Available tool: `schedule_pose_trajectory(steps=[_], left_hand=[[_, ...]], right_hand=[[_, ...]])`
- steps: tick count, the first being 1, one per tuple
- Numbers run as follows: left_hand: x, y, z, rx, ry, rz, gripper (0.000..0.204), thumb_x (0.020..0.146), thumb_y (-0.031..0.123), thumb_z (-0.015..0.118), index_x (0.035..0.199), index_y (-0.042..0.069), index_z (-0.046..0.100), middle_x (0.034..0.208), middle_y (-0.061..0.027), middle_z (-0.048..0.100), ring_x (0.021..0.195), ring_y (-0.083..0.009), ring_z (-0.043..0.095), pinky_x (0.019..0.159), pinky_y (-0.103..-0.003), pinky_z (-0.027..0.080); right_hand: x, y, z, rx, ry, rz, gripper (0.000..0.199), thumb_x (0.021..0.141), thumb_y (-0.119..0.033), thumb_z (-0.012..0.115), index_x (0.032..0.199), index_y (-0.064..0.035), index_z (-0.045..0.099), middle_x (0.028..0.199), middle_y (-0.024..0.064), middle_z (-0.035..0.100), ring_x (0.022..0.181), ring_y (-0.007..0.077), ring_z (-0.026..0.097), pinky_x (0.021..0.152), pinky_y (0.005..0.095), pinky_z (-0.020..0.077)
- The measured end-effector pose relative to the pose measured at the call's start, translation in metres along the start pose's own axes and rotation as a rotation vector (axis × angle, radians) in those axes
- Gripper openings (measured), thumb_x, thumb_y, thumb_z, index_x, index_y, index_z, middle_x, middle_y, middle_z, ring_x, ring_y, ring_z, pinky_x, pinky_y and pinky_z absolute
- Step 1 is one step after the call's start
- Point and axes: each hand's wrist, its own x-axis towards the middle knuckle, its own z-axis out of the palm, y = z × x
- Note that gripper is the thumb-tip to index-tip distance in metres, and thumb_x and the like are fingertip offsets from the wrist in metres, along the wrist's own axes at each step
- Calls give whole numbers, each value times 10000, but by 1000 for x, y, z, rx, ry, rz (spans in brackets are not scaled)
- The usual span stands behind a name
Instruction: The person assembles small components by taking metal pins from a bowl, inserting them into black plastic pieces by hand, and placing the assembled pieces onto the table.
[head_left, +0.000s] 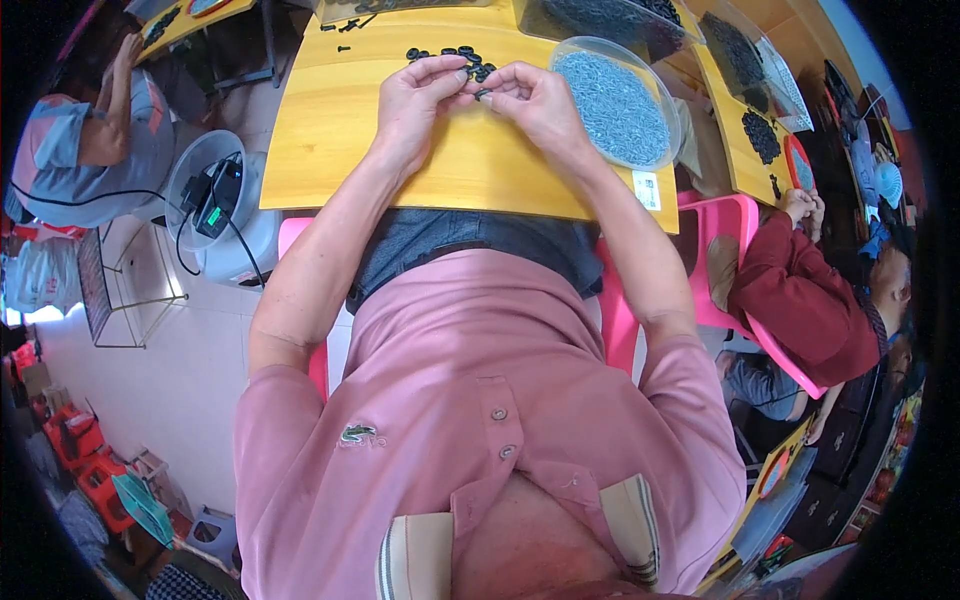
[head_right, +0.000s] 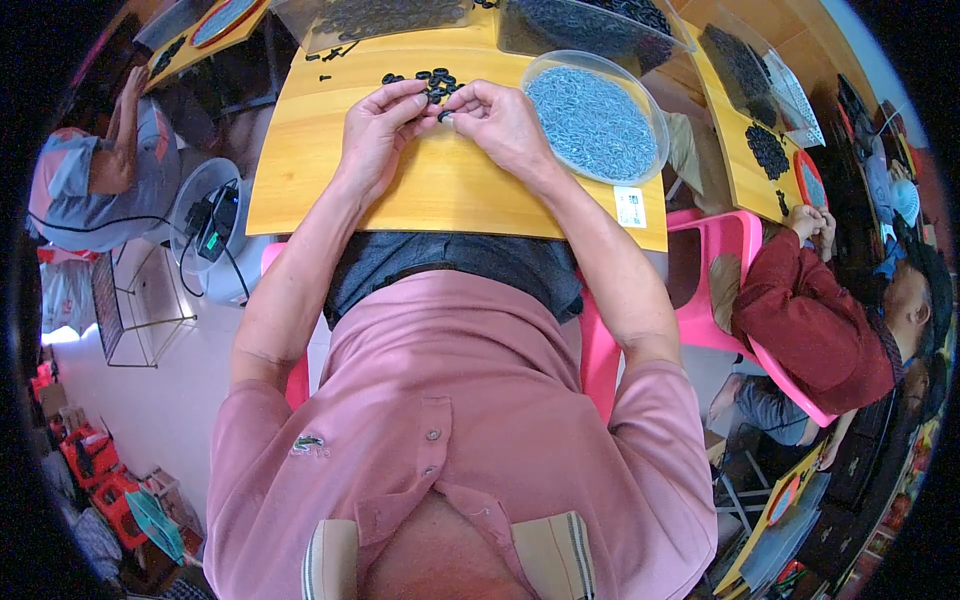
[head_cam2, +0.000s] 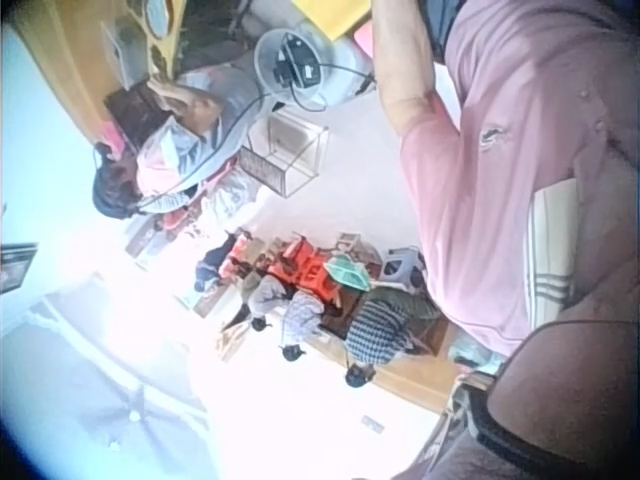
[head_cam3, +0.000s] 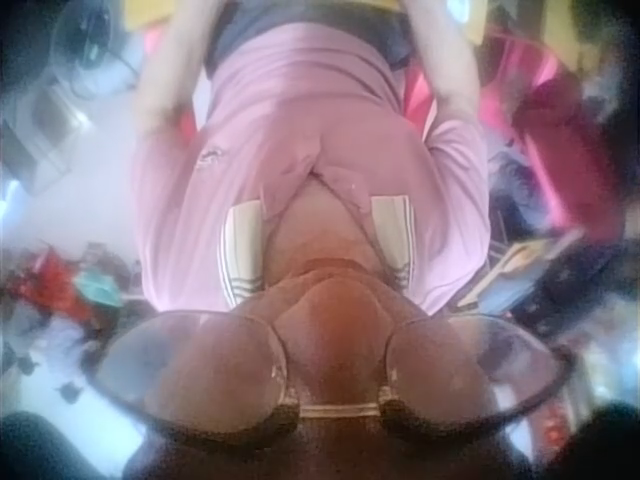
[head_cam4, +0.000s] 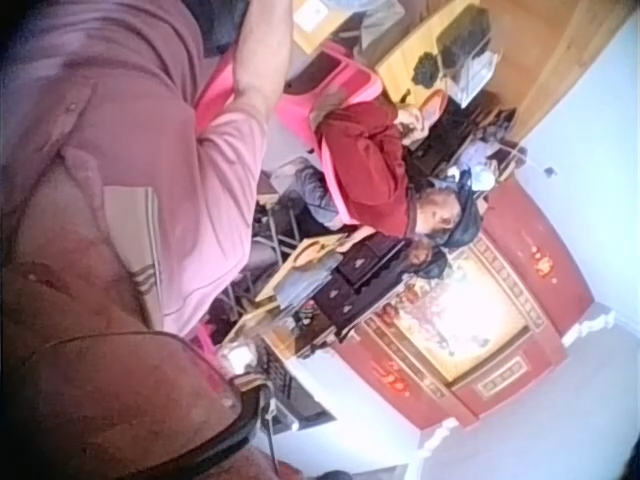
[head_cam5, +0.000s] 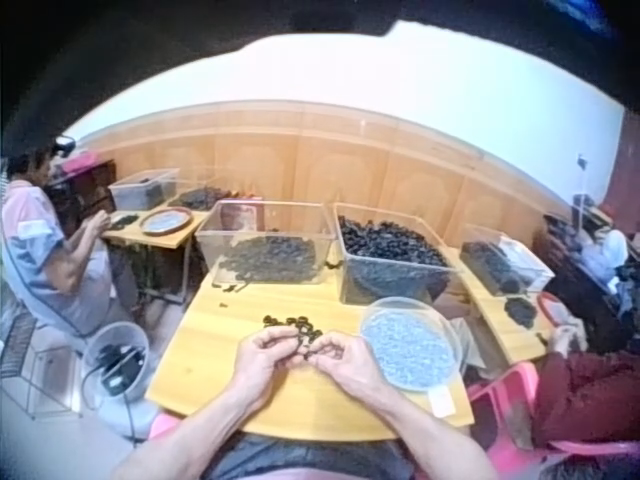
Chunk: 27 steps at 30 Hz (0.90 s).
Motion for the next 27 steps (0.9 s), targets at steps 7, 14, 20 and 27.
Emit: schedule_pose_trajectory(steps=[7,14,20,27], left_hand=[[-2,-3,2,-75,30,-46,209,908,9,611,1112,-41,609,1012,-143,659,912,-227,676,815,-337,590],[1,-6,-2,-112,62,-38,214,907,14,616,1116,-30,616,1003,-136,668,897,-214,678,822,-333,581],[-3,-5,4,-2,82,-18,211,902,8,627,1110,-29,626,980,-126,677,866,-188,682,760,-272,567],[-11,1,15,-27,18,-11,208,894,-8,631,1099,-41,628,982,-130,680,848,-178,683,761,-249,559]], right_hand=[[0,1,-1,282,-63,83,136,834,-31,694,959,9,659,821,43,695,729,71,638,678,204,485],[-5,-12,0,107,-115,181,139,866,-82,667,969,9,653,813,82,706,759,95,650,735,228,483],[0,-5,-11,628,-75,292,193,888,-91,649,1044,22,622,899,89,704,789,126,656,698,235,482],[3,4,-18,910,-153,311,203,872,-109,684,1031,6,634,884,56,684,690,89,585,639,210,444]])
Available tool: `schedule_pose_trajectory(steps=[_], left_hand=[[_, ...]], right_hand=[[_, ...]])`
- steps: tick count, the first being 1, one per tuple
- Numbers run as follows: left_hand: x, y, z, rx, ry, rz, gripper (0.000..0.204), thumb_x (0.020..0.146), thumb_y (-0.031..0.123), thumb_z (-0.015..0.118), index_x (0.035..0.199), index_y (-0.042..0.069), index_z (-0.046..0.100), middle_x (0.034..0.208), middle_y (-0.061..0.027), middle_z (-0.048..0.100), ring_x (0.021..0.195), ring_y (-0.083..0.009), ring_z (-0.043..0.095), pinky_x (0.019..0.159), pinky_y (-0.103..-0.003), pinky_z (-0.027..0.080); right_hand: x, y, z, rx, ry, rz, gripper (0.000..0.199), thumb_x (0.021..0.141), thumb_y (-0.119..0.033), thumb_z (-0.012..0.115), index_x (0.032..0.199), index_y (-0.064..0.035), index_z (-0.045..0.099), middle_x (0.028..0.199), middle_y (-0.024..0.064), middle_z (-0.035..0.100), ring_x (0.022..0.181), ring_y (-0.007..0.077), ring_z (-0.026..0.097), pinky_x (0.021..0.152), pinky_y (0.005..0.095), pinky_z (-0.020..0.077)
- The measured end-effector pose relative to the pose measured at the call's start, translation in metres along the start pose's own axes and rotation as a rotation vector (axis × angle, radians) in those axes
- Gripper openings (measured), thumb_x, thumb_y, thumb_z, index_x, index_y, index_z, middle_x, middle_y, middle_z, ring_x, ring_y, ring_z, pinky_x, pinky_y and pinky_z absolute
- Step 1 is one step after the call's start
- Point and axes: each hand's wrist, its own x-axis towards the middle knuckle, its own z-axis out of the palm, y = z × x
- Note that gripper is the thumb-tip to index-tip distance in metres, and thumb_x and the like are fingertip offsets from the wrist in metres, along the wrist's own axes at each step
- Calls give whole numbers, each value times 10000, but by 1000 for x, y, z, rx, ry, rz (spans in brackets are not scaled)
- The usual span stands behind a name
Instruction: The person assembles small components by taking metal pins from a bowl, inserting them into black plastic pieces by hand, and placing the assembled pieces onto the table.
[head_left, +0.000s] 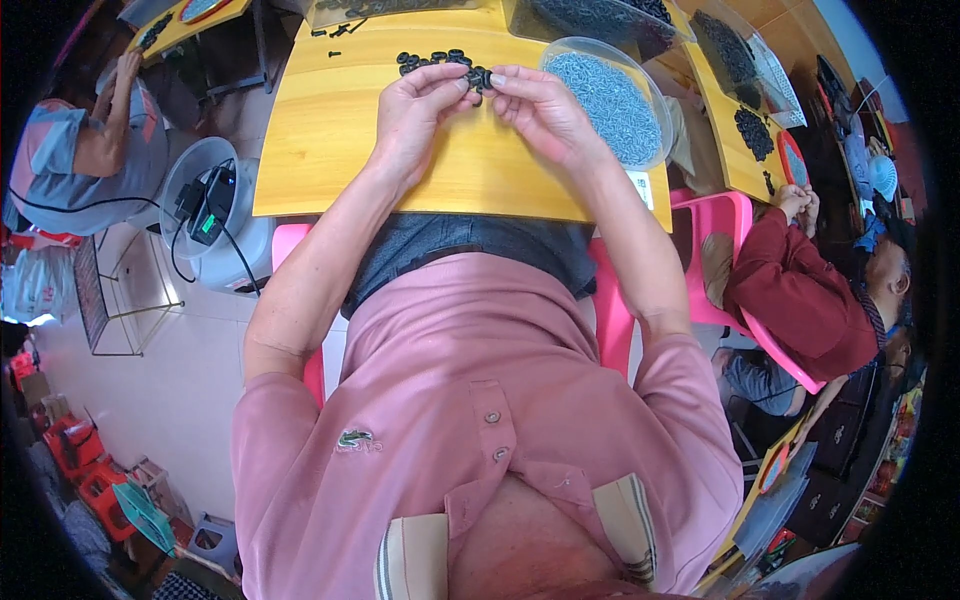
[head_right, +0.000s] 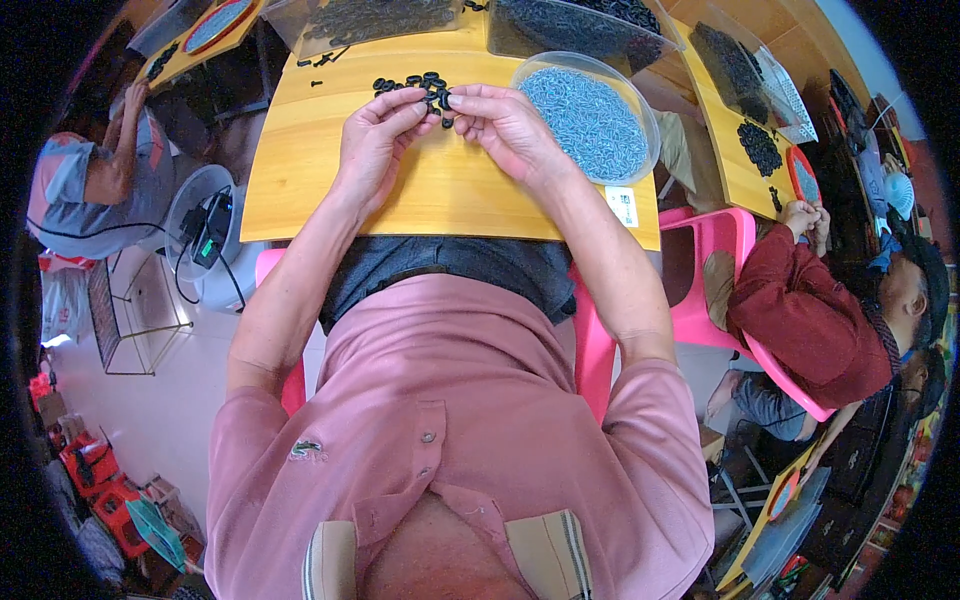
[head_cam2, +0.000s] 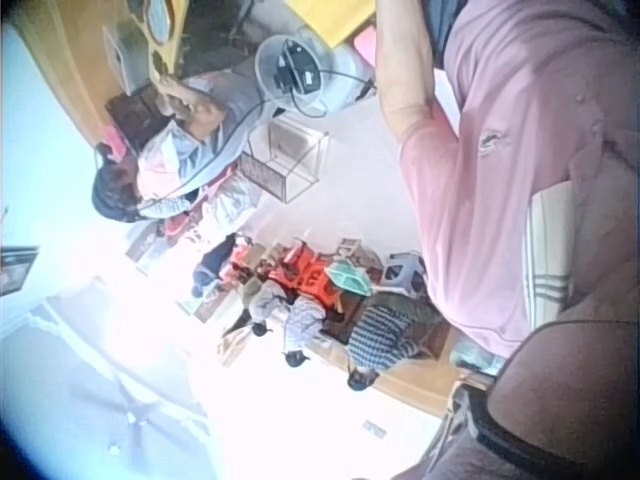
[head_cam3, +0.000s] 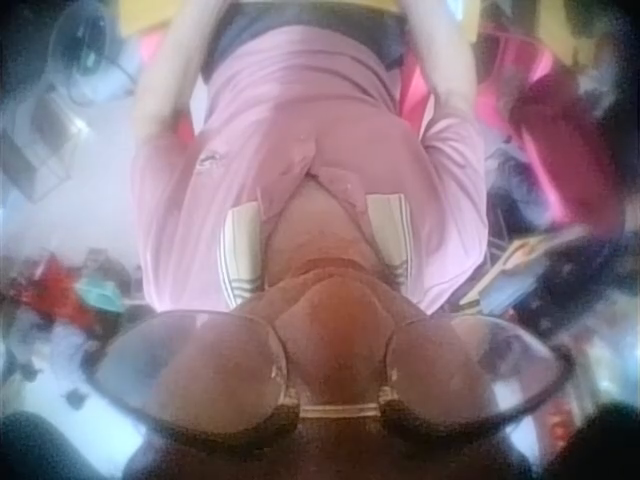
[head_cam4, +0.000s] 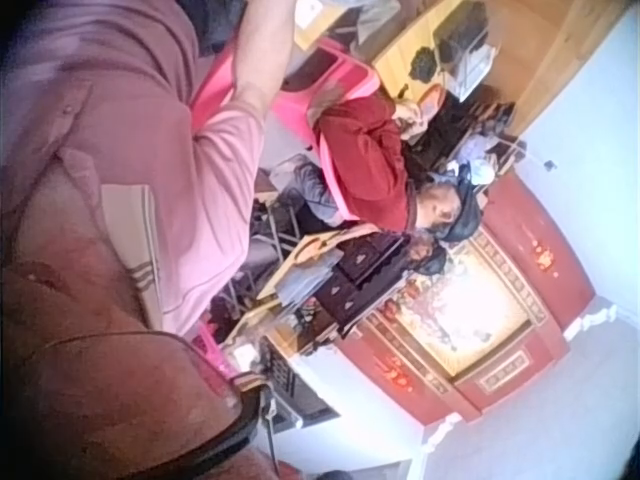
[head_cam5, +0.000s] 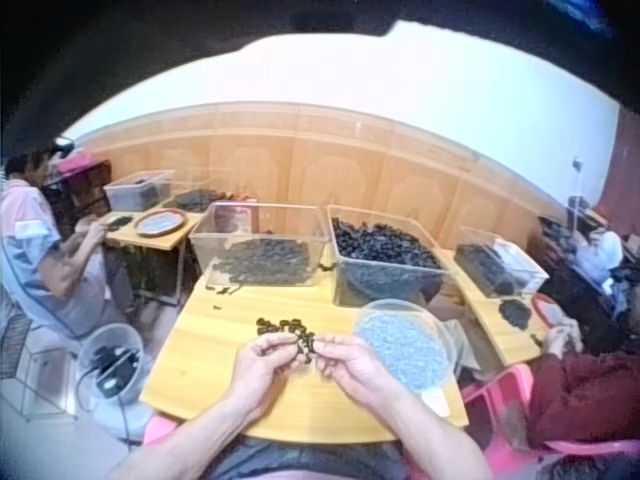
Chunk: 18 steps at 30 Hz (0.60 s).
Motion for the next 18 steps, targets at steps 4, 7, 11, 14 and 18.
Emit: schedule_pose_trajectory(steps=[4,7,11,14,18], left_hand=[[0,-1,-1,38,-13,5,205,894,-7,632,1096,-43,631,985,-130,680,851,-179,683,769,-252,561],[0,-2,0,49,-17,8,204,894,-9,630,1095,-45,636,983,-127,681,851,-178,683,770,-251,562],[1,-2,-1,149,-20,34,217,892,-4,638,1103,-51,641,990,-123,682,846,-169,678,767,-243,557],[1,-1,-1,195,-17,46,214,890,4,644,1095,-55,649,993,-120,684,841,-162,675,762,-240,552],[0,1,0,274,-11,48,192,886,18,655,1063,-53,668,987,-113,688,829,-156,672,757,-247,547]], right_hand=[[0,-1,0,-14,9,-18,195,862,-113,692,1016,-5,645,877,47,681,697,83,585,640,208,440],[-2,-3,3,-85,46,-18,199,854,-116,695,1017,-14,646,850,33,676,690,76,579,640,205,436],[-2,-1,6,-247,96,-115,202,833,-125,707,996,-17,655,818,18,670,690,70,576,643,205,426],[-4,-3,10,-355,133,-187,202,821,-127,714,982,-17,660,805,13,666,689,71,578,642,204,421],[-4,-3,9,-460,137,-239,200,821,-123,713,977,-7,664,802,19,664,680,76,581,636,205,430]])
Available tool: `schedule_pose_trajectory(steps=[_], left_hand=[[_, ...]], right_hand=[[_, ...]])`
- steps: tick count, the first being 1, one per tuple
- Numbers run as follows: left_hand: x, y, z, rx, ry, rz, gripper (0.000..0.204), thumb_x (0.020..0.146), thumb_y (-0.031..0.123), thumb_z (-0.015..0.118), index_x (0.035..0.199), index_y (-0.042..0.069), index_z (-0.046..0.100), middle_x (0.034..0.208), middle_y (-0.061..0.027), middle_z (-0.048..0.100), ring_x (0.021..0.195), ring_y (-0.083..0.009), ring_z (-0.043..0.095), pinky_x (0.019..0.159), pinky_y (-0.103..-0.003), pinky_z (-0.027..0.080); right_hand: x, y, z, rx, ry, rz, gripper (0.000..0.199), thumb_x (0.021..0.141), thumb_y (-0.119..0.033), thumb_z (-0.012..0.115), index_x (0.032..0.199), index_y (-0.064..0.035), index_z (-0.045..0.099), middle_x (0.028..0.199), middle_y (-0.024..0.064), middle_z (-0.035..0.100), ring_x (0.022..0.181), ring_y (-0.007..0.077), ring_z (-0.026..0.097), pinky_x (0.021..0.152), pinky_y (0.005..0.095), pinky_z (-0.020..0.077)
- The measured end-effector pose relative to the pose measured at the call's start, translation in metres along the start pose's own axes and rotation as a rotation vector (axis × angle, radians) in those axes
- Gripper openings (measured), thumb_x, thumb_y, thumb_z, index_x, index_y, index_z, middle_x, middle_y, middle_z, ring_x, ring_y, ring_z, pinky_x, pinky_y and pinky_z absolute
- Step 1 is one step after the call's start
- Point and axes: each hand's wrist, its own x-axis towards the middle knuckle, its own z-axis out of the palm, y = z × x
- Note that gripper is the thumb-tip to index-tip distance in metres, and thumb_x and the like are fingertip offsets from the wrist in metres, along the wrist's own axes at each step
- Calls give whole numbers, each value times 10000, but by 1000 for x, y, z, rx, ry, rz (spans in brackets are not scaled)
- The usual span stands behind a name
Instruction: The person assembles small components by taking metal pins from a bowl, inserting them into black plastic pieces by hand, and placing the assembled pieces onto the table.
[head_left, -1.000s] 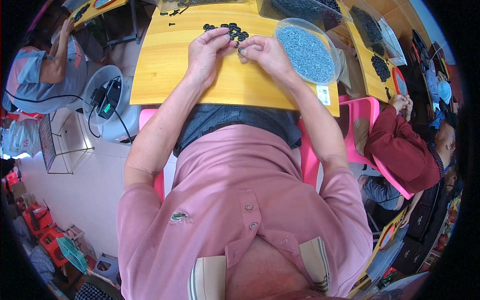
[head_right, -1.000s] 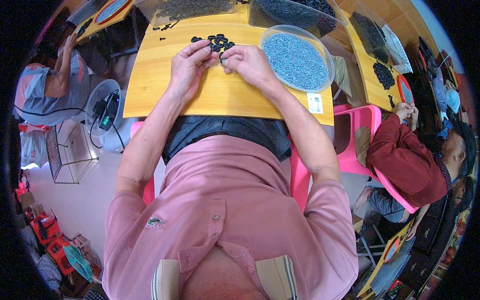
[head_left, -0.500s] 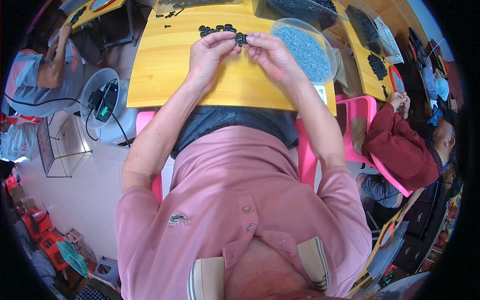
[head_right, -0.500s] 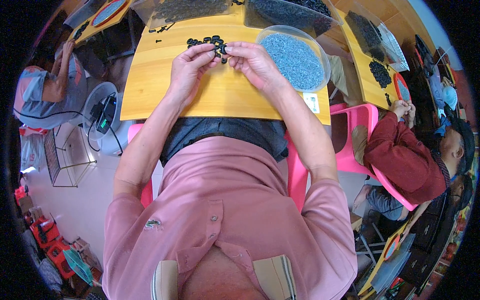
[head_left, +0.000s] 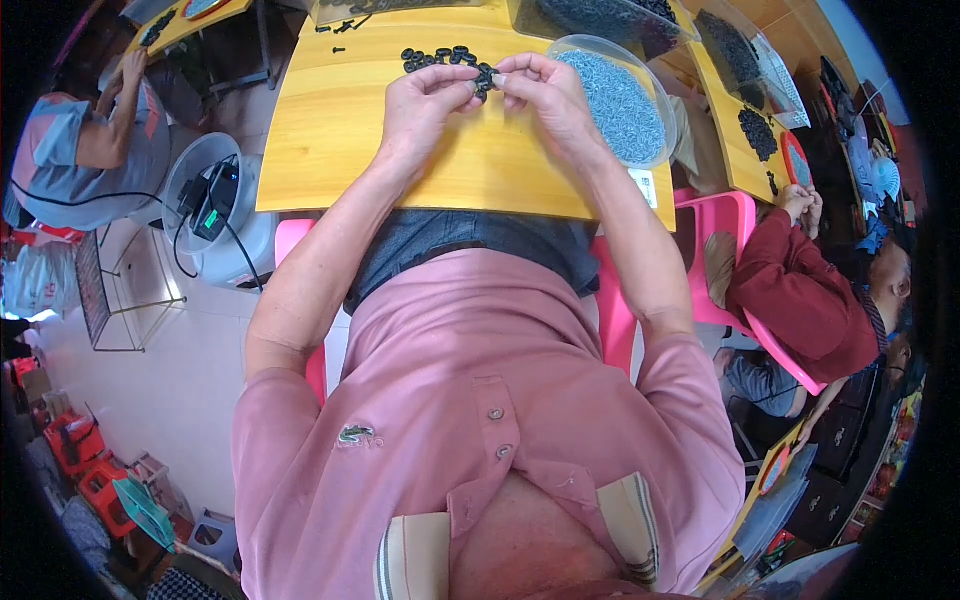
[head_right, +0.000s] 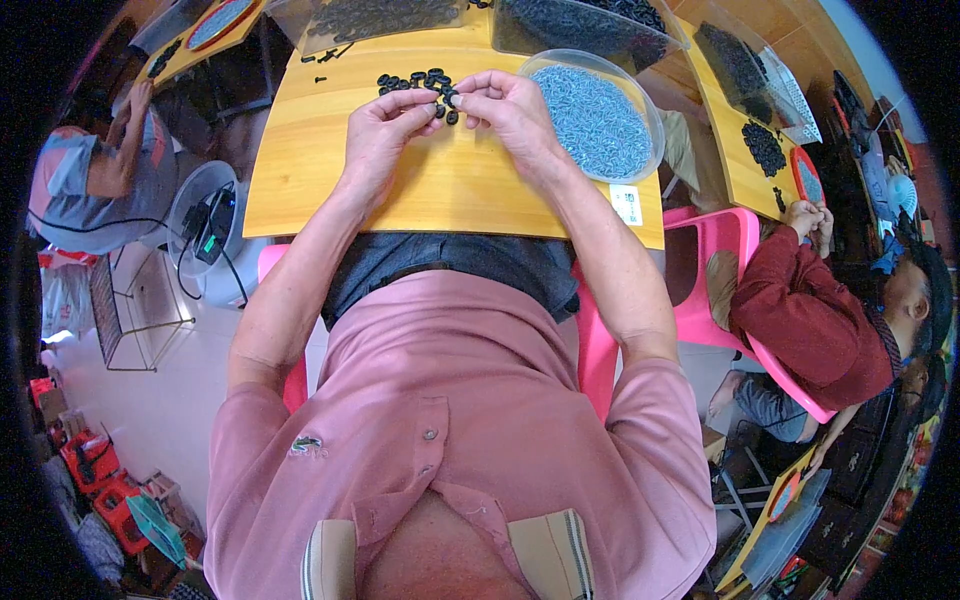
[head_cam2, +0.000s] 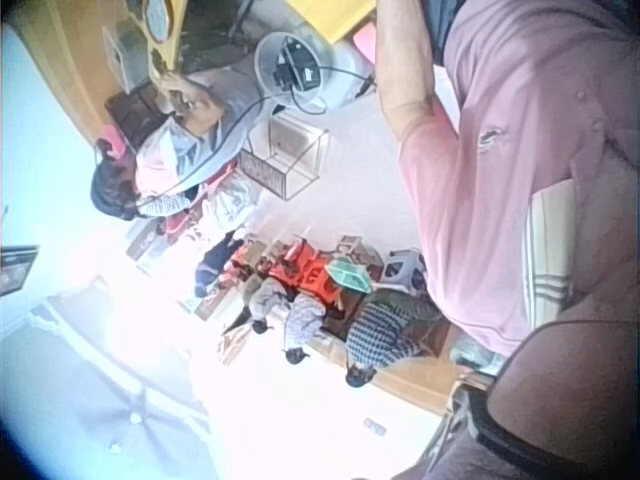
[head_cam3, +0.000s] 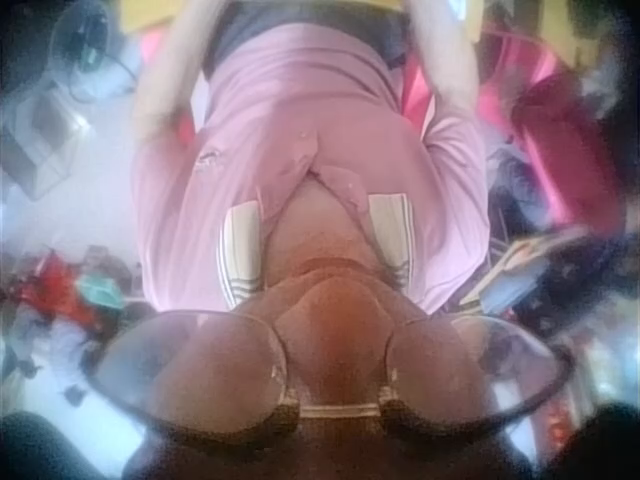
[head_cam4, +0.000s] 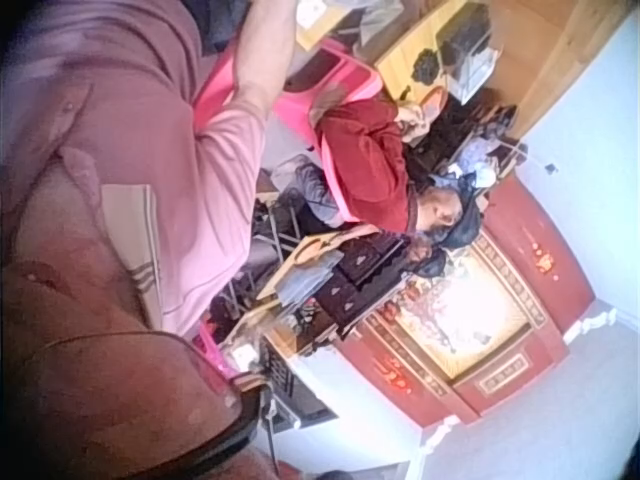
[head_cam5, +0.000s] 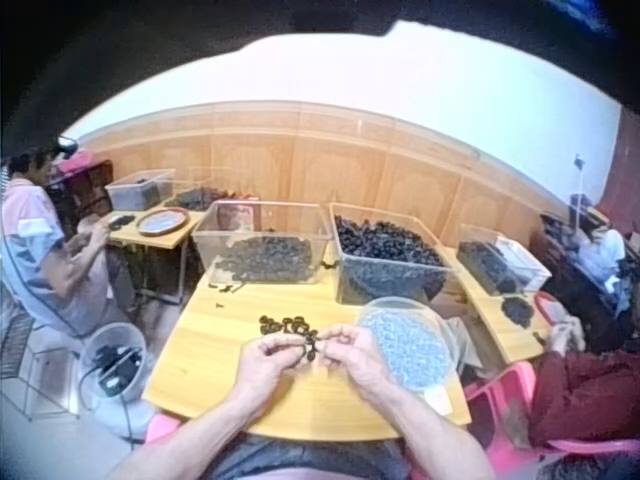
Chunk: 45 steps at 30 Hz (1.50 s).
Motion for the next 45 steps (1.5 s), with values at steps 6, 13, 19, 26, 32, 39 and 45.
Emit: schedule_pose_trajectory(steps=[6,13,19,26,32,39,45], left_hand=[[0,1,1,6,14,19,203,859,2,647,1051,-53,679,926,-108,703,789,-129,663,747,-233,527],[0,-1,1,2,5,6,209,872,3,644,1070,-57,673,946,-119,705,829,-140,675,776,-238,533],[0,-1,1,-21,-3,-2,221,869,-10,642,1083,-61,667,944,-126,705,844,-147,687,792,-232,536],[-1,-1,3,-2,3,-4,221,857,-22,646,1073,-63,670,919,-121,707,812,-138,684,768,-226,535],[-2,1,3,4,23,-7,218,852,-21,648,1063,-69,671,907,-122,706,799,-137,684,754,-226,537],[-2,3,2,66,15,-28,241,882,5,650,1113,-68,648,992,-142,696,834,-162,690,792,-237,558],[-3,6,5,33,-7,-48,237,896,-13,622,1124,-79,632,1013,-153,688,867,-179,688,821,-257,559]], right_hand=[[-1,-4,3,-69,-2,-6,184,819,-82,709,971,12,667,802,36,664,679,85,582,625,216,463],[-1,-6,4,-101,-24,20,179,826,-65,700,981,17,666,828,53,685,679,90,599,638,214,475],[-1,-3,3,-76,-23,4,182,830,-59,693,992,21,666,831,55,689,685,93,611,644,214,483],[-3,-4,4,-106,-16,-8,184,844,-65,685,1004,25,669,842,61,692,710,97,628,667,217,488],[-2,-4,4,-135,-13,-13,178,838,-43,688,995,40,675,848,86,704,721,112,647,661,226,515],[1,2,6,-162,-28,-40,195,831,-51,694,997,47,674,827,89,711,734,114,655,669,228,509],[-1,-2,1,-127,-41,-8,191,865,-79,664,1021,30,673,846,76,710,758,113,650,712,236,500]])
